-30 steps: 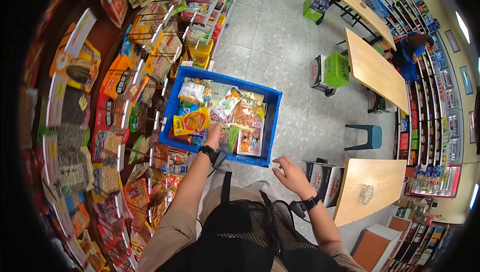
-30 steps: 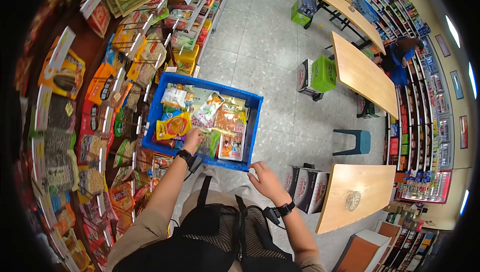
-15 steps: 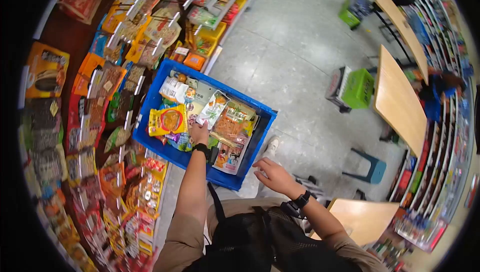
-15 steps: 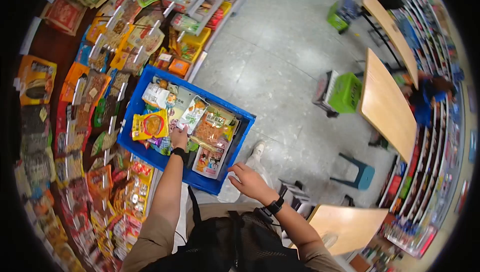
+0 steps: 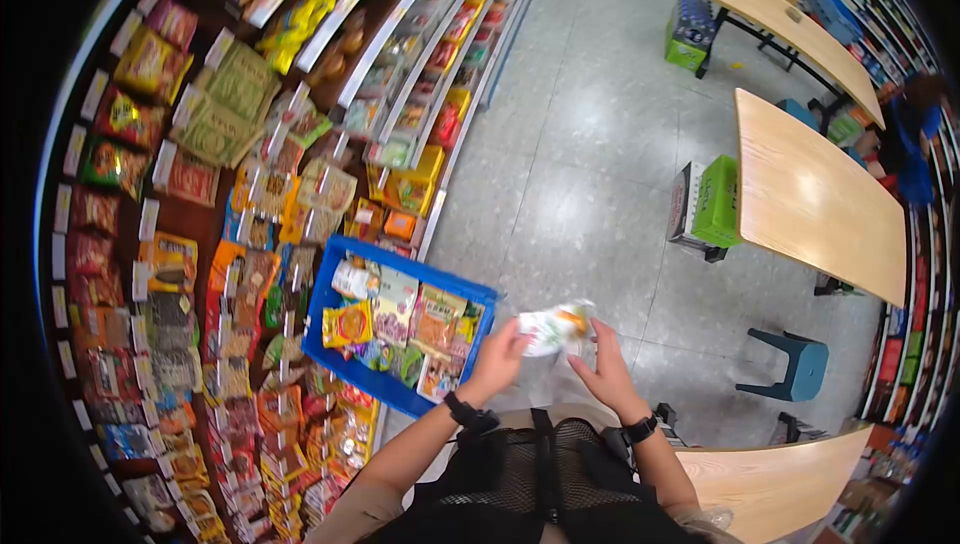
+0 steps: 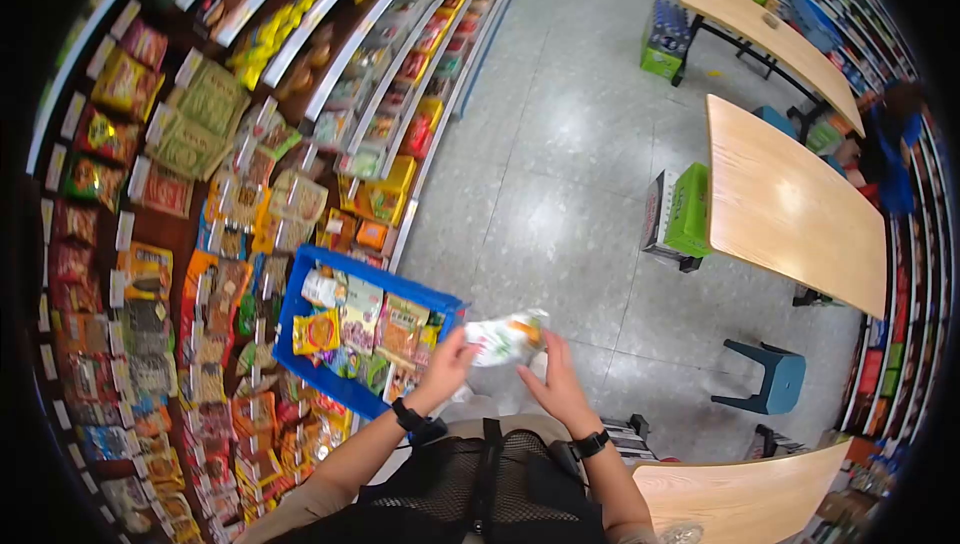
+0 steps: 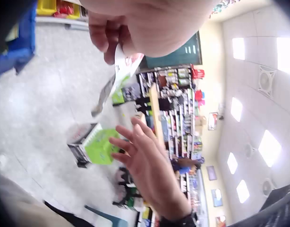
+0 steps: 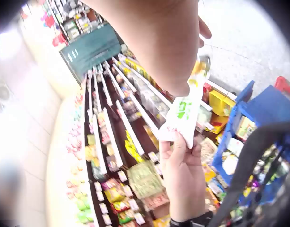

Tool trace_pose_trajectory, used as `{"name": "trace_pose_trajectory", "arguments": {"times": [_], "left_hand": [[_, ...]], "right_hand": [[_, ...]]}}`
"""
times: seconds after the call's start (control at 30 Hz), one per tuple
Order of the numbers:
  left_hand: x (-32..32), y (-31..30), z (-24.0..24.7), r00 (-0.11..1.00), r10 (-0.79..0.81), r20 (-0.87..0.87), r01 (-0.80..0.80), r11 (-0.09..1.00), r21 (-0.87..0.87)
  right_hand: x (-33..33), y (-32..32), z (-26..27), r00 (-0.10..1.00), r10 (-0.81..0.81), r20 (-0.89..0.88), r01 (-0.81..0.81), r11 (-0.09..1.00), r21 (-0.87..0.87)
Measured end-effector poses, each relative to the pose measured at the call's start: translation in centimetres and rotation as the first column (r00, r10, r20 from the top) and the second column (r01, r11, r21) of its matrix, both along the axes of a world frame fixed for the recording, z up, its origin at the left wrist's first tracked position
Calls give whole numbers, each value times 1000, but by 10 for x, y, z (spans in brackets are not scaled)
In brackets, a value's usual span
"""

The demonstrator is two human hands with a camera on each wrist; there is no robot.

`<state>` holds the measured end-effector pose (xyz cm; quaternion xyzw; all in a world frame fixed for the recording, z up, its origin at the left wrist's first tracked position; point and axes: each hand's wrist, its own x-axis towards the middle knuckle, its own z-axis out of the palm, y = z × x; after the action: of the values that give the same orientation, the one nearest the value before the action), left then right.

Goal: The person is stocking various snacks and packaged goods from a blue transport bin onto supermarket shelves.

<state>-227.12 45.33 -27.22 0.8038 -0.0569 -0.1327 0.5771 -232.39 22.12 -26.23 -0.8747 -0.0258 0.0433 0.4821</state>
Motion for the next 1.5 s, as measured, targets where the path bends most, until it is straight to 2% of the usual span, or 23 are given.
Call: {"name": "trace_pose_trajectory", "arguments": {"times": [0.03,0.1,0.13,0.17,0.23,0.27,0.3,0.37,0.4,0.53,0.6,0.63,0.67,0.7,0.77,0.87,0.97,1.0,1.1,1.23,1.37,1.47,1.5], "left_hand": [[8,-27,19,994,-103,-32,100,992,-76],[32,-58,48,932,-347,-108,353,934,48],[41,-67,60,898,-422,-128,424,905,-5],[50,-74,69,860,-490,-145,487,872,-59],[65,-80,73,823,-551,-141,535,834,-135],[70,-78,70,827,-547,-130,527,835,-157],[77,-74,66,831,-543,-122,519,836,-179],[96,-64,53,893,-394,-218,306,886,-348],[110,-58,47,906,-324,-272,190,886,-423],[178,-18,25,877,-209,-433,-26,879,-476],[217,-6,4,863,-127,-488,-149,861,-487],[246,-2,20,856,-181,-484,-100,861,-499],[270,0,-17,872,-230,-433,-126,748,-651],[293,-3,-16,893,-151,-425,-195,721,-665],[342,7,-22,898,-180,-401,-187,670,-718],[403,10,18,869,13,-495,-415,566,-712],[454,16,28,839,20,-544,-508,387,-770],[469,19,35,851,48,-523,-500,381,-778],[503,32,44,882,129,-452,-434,593,-678],[532,57,32,865,220,-452,-473,659,-585],[556,75,28,805,351,-477,-579,638,-508],[574,96,11,745,406,-529,-630,690,-358],[584,104,6,725,436,-534,-664,649,-371]], "right_hand": [[0,-15,9,995,-3,100,10,997,-75],[-8,-48,16,999,12,-36,-14,998,-69],[-16,-58,17,993,30,-114,-37,997,-62],[-21,-64,17,997,-33,-67,29,998,-61],[-21,-72,14,989,-146,24,147,988,-45],[-16,-73,13,975,-182,126,202,964,-173],[-7,-76,13,979,-193,-59,192,981,-24],[14,-83,12,898,-121,-423,243,938,248],[29,-83,-3,917,-54,-395,201,918,341],[122,-66,-8,959,3,-282,57,978,202],[178,-50,-7,956,24,-291,81,937,341],[214,-37,18,954,22,-300,96,922,376],[247,-34,25,916,71,-395,80,932,353],[273,-38,7,877,108,-469,80,928,363],[333,-21,27,861,120,-494,170,847,503],[416,-8,48,874,134,-468,156,834,529],[488,7,54,867,201,-457,92,836,541],[510,13,58,855,253,-454,38,841,539],[561,34,56,829,339,-444,-23,814,580],[613,73,41,767,416,-488,-85,821,565],[667,99,19,672,540,-507,-196,790,581],[715,120,6,634,584,-507,-255,776,577],[736,129,-1,607,613,-506,-278,760,587]]}}
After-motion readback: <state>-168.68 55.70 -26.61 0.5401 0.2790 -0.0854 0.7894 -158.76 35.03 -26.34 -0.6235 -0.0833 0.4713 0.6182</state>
